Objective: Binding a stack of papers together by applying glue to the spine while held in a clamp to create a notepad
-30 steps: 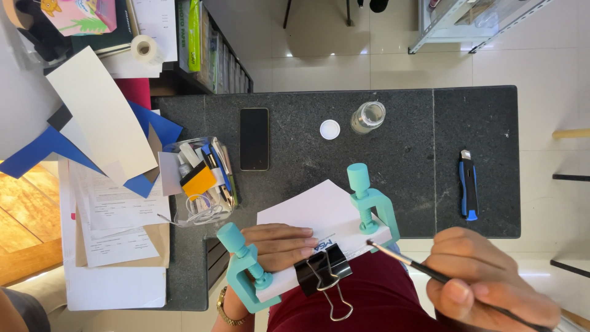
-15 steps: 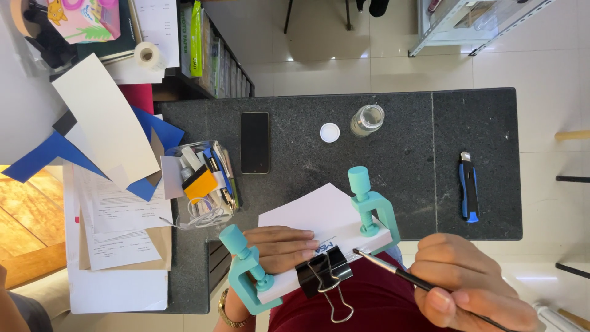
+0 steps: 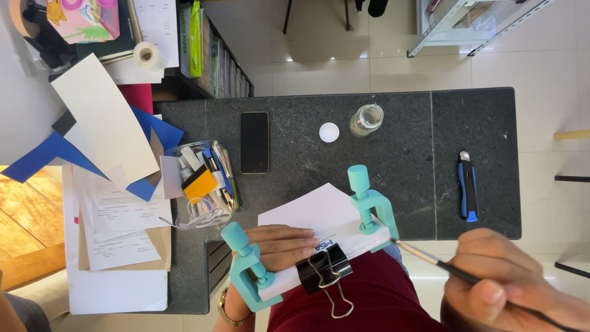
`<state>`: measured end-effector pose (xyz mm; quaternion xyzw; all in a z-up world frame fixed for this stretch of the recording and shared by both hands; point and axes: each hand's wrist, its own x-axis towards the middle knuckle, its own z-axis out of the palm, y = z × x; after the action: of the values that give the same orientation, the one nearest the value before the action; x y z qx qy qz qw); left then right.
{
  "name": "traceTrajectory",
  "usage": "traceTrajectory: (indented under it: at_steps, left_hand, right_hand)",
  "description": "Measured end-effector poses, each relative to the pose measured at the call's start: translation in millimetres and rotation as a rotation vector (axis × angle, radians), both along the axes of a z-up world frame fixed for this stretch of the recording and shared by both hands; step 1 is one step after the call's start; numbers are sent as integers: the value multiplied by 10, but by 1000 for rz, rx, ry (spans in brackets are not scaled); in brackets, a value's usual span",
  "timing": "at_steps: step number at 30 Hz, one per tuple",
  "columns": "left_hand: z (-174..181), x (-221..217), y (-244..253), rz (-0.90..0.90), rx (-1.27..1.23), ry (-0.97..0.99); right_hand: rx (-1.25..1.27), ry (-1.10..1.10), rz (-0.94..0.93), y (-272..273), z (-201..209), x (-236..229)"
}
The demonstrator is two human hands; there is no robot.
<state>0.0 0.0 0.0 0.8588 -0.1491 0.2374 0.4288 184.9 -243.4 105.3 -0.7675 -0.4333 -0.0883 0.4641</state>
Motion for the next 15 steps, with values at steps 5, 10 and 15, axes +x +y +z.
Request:
traceTrajectory:
  at_steps: [5,10,15]
  left_hand:
    - [5,-9,-8,18,22,7]
    - [-29,2,14,-3,43,-11]
    - [1,15,25,-18,28,-11]
  right_hand:
    - [271,47,48,176,-148,-148]
    - [282,54,1,227,-125,-114]
    - [182,-61,-159,216,-107,-58]
